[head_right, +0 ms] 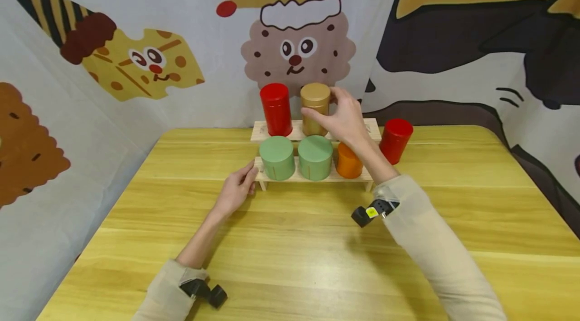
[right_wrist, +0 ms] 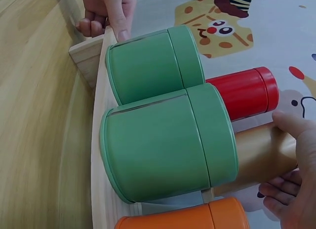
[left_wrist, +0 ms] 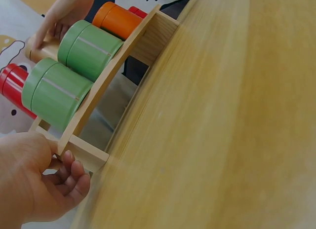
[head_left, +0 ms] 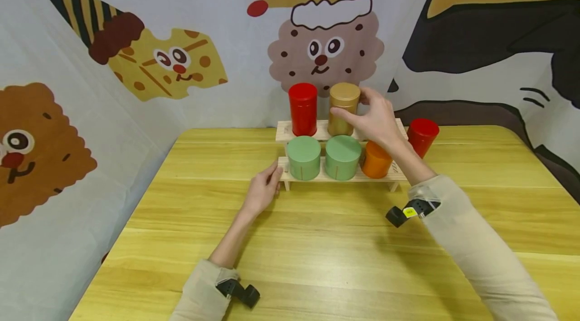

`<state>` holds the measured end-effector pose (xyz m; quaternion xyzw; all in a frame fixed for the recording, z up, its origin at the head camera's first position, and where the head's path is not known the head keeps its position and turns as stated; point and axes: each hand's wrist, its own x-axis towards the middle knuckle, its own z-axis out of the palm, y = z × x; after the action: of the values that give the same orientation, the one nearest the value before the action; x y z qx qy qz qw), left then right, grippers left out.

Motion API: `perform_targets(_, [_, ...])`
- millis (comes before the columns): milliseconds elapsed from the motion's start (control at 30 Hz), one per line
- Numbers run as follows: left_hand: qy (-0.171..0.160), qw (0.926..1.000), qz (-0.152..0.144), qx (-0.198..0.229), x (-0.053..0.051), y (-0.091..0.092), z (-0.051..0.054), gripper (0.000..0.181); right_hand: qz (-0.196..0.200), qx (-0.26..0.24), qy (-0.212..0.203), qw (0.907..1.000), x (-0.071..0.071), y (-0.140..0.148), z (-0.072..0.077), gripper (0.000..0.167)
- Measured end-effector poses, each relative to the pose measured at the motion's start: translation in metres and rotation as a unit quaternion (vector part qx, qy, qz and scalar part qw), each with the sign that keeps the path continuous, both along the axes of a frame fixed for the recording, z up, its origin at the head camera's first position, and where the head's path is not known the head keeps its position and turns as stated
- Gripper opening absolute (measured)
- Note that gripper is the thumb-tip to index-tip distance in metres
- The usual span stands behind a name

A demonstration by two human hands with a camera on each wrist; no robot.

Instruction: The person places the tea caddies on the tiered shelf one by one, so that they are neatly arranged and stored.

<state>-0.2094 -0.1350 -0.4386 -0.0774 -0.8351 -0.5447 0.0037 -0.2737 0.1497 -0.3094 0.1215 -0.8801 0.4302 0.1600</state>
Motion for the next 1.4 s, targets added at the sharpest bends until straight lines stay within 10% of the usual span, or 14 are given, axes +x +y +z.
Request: perform_targets(1400, [0.006,0.9999,-0.004,-0.008,-0.001,-0.002,-0.001,0.052,-0.097,0.041,0.024,0.9942,0.027,0.101,-0.022,0.068])
